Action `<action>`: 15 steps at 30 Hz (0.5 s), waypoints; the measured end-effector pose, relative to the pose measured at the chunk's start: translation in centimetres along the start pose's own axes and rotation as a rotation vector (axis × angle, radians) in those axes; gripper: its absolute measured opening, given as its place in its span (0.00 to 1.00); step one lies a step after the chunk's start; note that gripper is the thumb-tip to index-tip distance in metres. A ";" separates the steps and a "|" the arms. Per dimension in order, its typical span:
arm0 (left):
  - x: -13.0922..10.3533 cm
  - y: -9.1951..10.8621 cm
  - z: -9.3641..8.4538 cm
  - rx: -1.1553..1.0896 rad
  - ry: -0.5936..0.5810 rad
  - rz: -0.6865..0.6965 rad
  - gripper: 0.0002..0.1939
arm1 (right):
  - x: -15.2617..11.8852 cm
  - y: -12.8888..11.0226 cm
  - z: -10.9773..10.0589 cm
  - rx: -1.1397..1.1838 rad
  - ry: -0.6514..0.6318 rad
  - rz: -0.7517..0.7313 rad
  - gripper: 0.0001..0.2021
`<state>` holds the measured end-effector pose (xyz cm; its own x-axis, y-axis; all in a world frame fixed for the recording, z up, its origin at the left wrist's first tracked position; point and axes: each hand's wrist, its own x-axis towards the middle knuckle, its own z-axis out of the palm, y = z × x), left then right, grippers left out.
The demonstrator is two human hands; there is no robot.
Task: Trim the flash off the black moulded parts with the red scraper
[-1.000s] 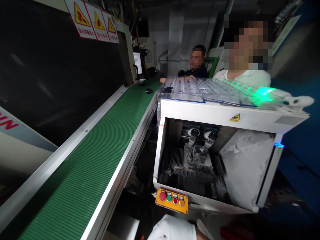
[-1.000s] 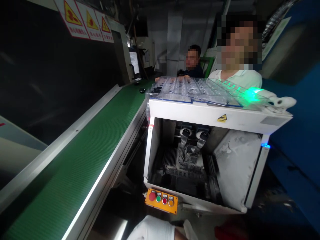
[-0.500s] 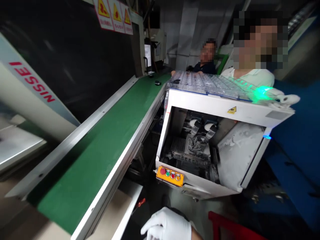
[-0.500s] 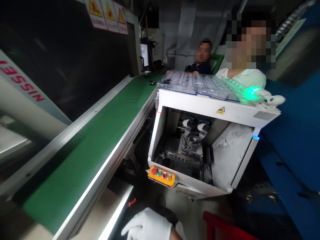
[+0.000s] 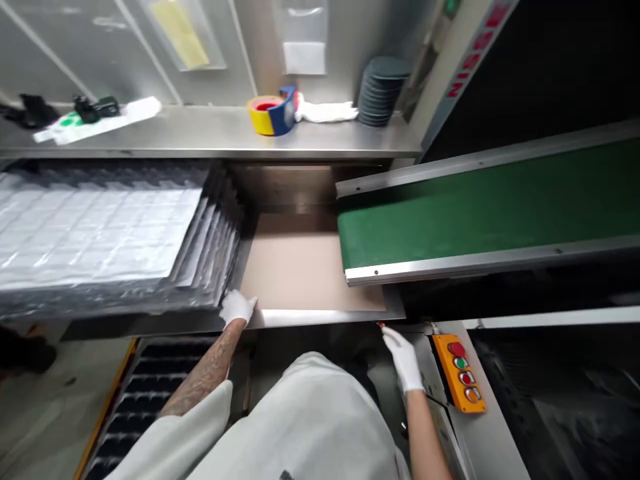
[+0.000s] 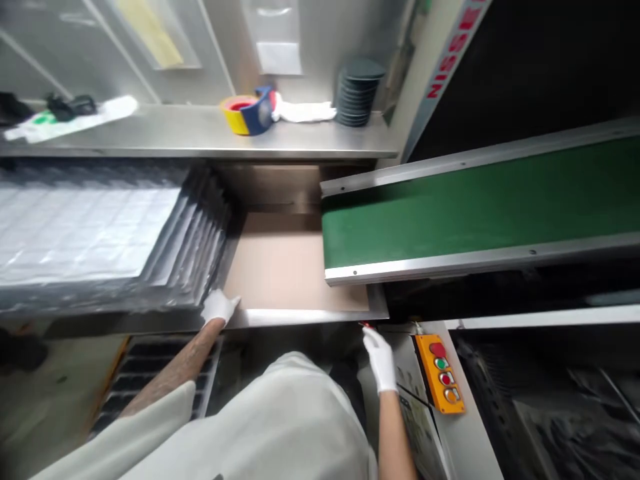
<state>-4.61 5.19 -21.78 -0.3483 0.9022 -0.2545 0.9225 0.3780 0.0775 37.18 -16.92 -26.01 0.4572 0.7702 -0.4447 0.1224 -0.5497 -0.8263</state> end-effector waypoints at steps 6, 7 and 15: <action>0.0 -1.2 3.5 -0.056 0.021 -0.158 0.36 | 9.8 -0.6 1.6 -0.269 0.200 0.003 0.35; 0.1 -1.1 3.9 -0.066 0.025 -0.185 0.36 | 10.7 -1.0 2.0 -0.303 0.187 0.000 0.34; -0.8 -1.6 4.9 -0.121 0.030 -0.271 0.37 | 12.9 -1.3 3.3 -0.423 0.087 -0.066 0.13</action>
<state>-5.00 2.89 -26.41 -0.5859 0.7699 -0.2529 0.7691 0.6266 0.1259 39.98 -5.20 -31.80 0.5063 0.7879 -0.3505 0.4954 -0.5985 -0.6296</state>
